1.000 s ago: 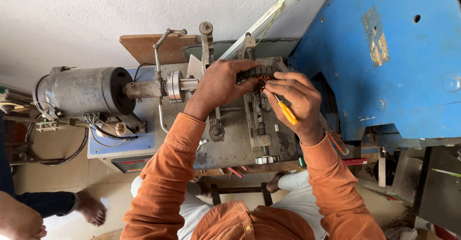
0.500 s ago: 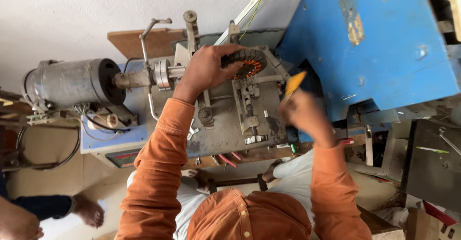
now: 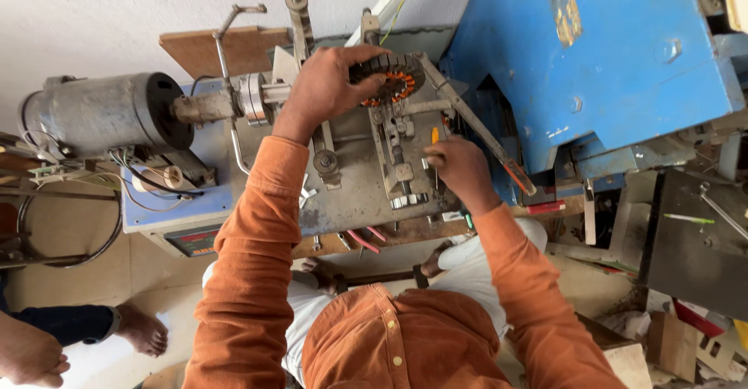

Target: The person works on a copper-wound motor armature clamped in a bench machine, using a small yellow-handled screwdriver to adjust and seat the windings. They reposition the armature in the fixture, manipulate the winding wires by hand, and at the end handle a small component with both hands while the armature sits mounted on the machine.

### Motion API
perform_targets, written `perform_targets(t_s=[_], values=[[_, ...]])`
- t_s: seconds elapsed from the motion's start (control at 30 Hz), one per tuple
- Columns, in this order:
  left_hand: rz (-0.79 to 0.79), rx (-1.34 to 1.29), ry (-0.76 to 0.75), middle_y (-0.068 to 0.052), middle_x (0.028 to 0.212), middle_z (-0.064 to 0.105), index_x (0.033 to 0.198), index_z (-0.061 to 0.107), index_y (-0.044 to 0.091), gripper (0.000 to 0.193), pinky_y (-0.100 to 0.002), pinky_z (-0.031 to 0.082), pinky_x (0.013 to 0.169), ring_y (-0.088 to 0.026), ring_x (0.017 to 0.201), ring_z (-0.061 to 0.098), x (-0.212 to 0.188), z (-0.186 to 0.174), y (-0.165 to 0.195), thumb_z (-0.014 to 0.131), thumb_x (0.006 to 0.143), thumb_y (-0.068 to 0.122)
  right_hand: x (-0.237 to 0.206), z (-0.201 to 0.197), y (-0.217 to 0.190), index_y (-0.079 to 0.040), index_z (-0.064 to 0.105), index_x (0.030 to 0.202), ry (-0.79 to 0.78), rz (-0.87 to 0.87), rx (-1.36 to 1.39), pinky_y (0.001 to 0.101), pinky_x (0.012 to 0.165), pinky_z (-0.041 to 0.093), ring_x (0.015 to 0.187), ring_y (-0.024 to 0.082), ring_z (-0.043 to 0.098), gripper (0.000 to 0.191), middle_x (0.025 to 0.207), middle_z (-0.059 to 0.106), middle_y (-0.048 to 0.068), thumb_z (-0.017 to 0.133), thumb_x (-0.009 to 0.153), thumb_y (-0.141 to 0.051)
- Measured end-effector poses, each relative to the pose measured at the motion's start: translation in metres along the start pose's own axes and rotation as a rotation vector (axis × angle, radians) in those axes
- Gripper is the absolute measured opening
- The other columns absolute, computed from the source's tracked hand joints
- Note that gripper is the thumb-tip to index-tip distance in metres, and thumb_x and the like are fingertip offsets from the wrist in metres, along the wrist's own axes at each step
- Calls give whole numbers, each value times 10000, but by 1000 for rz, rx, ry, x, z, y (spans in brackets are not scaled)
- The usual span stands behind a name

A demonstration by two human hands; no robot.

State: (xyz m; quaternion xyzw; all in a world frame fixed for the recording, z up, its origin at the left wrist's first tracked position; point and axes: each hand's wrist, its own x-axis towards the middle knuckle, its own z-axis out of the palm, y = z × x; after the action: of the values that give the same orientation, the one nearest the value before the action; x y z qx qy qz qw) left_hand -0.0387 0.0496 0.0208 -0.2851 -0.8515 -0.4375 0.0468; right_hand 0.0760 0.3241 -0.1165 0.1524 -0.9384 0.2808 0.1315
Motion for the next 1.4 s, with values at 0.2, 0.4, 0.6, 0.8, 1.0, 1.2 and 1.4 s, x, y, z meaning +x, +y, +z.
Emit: perform_targets(t_s=[0.2, 0.4, 0.6, 0.8, 1.0, 1.2, 1.4], values=[[60, 25, 37, -160, 1037, 780, 1195, 763, 110, 361, -398, 597, 811, -312, 862, 766, -1, 0, -6, 795, 847, 200, 13, 6, -4, -82, 750, 865, -205, 80, -28, 439, 722, 509, 807, 304, 652, 192, 816, 664, 93, 764, 847, -273], [-9, 23, -4, -108, 1071, 784, 1209, 748, 133, 374, -365, 605, 799, -251, 788, 781, 3, 2, -8, 789, 848, 221, 18, -16, -16, -38, 714, 889, -230, 98, 139, 355, 660, 537, 739, 240, 708, 174, 829, 718, 108, 830, 823, -149], [-10, 41, -12, -110, 1016, 799, 1214, 758, 130, 385, -378, 607, 792, -251, 789, 782, 4, -2, -8, 776, 834, 190, -4, -46, -23, 45, 720, 1106, 34, 384, 659, 255, 711, 604, 815, 141, 760, 236, 953, 785, 113, 748, 912, -86], [-10, 11, -17, -104, 1027, 797, 1228, 745, 133, 375, -383, 603, 805, -249, 817, 782, 3, -4, -5, 752, 857, 185, -14, -50, -29, 59, 720, 1079, 64, 413, 917, 289, 764, 635, 827, 187, 746, 155, 955, 763, 159, 690, 945, -13], [40, 8, -22, -122, 1116, 785, 1282, 712, 113, 394, -409, 576, 905, -272, 937, 766, -1, -4, -8, 732, 898, 201, -13, -52, -35, -20, 600, 969, 150, 319, 1066, 304, 714, 578, 774, 137, 634, 80, 913, 667, 91, 528, 1006, -19], [-67, -315, -14, -146, 1364, 678, 1464, 562, 87, 497, -420, 575, 1023, -280, 1139, 708, -7, -5, -20, 552, 978, 193, -8, -52, -46, -53, 552, 973, 163, 329, 1125, 290, 671, 523, 739, 127, 581, 91, 896, 611, 86, 481, 1006, -5], [33, -718, 260, -158, 1448, 607, 1499, 476, 23, 444, -402, 596, 998, -237, 1165, 688, -12, 0, -32, 414, 1097, 200, -4, -62, -59, -35, 592, 1041, 133, 336, 1395, 286, 696, 528, 802, 144, 614, 35, 953, 626, 90, 561, 1045, -19]])
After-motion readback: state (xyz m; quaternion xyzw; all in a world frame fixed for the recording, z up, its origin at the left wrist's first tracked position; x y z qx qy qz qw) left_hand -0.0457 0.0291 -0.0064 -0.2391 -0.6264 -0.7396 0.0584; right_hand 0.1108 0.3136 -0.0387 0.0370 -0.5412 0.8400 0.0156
